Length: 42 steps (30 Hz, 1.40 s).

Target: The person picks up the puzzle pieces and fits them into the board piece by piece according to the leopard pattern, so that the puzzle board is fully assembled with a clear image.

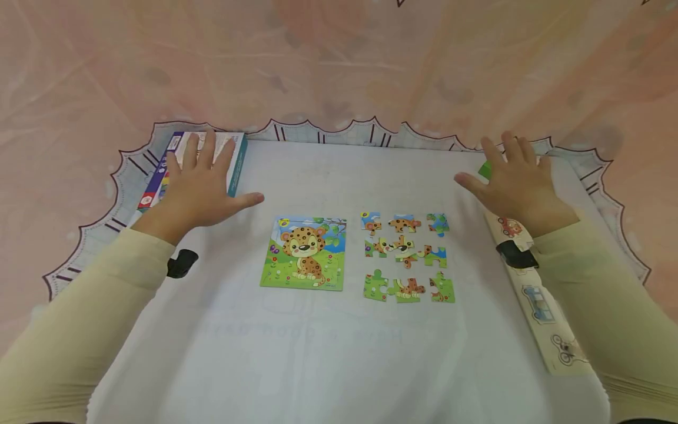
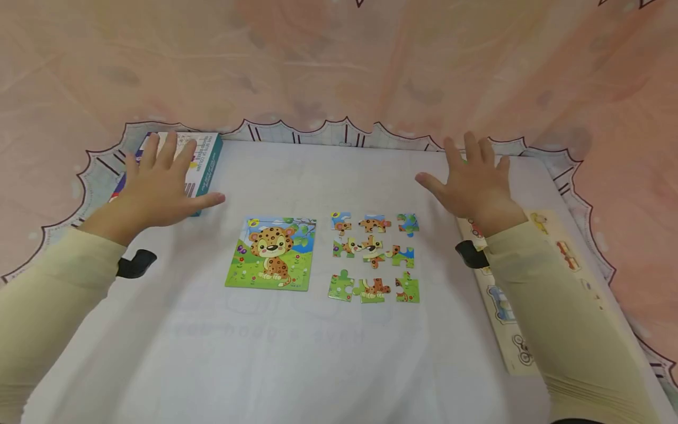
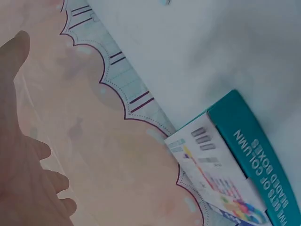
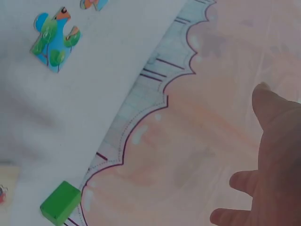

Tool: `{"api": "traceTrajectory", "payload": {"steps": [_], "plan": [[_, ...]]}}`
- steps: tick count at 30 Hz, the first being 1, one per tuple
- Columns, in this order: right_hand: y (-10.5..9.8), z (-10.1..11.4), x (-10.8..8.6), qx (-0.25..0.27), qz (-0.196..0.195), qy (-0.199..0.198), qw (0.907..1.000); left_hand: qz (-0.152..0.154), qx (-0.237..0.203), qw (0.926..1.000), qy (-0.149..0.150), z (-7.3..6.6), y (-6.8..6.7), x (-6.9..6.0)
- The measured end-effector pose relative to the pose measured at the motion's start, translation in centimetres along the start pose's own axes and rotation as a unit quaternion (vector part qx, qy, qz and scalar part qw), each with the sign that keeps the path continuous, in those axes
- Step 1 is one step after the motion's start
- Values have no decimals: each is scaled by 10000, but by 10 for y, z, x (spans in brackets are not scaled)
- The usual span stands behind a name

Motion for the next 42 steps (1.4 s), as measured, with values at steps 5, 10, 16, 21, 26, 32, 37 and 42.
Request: {"api": "traceTrajectory", "payload": {"steps": [5, 10, 16, 21, 26, 32, 37, 42], "plan": [[1, 10, 0, 212, -191, -128, 9995, 15, -130, 9999, 109, -3, 15, -6], [6, 21, -1, 474, -279, -298, 9980, 134, -330, 9991, 247, -6, 27, -12], [17, 33, 1, 826, -316, -506, 9948, 275, -644, 9967, 422, -10, 39, -19], [28, 43, 3, 1122, -197, -714, 9909, 327, -707, 9940, 765, -17, 48, -26], [38, 55, 5, 1278, 93, -817, 9884, 378, -994, 9903, 898, -21, 58, -35], [50, 66, 7, 1475, 346, -917, 9842, 606, -1366, 9857, 780, -21, 70, -44], [63, 74, 9, 1610, 505, -980, 9808, 788, -1676, 9801, 721, -23, 80, -51], [75, 81, 12, 1766, 650, -1008, 9770, 861, -1834, 9762, 772, -25, 86, -56]]}}
Point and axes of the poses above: each hand's wrist, its own x-axis towards the middle knuckle, its own y-axis out of the palm, z = x × y, the point moved 10 cm from there along x, towards the middle knuckle, and after that the axes turned 1 degree about x, right-handed, at the moved point
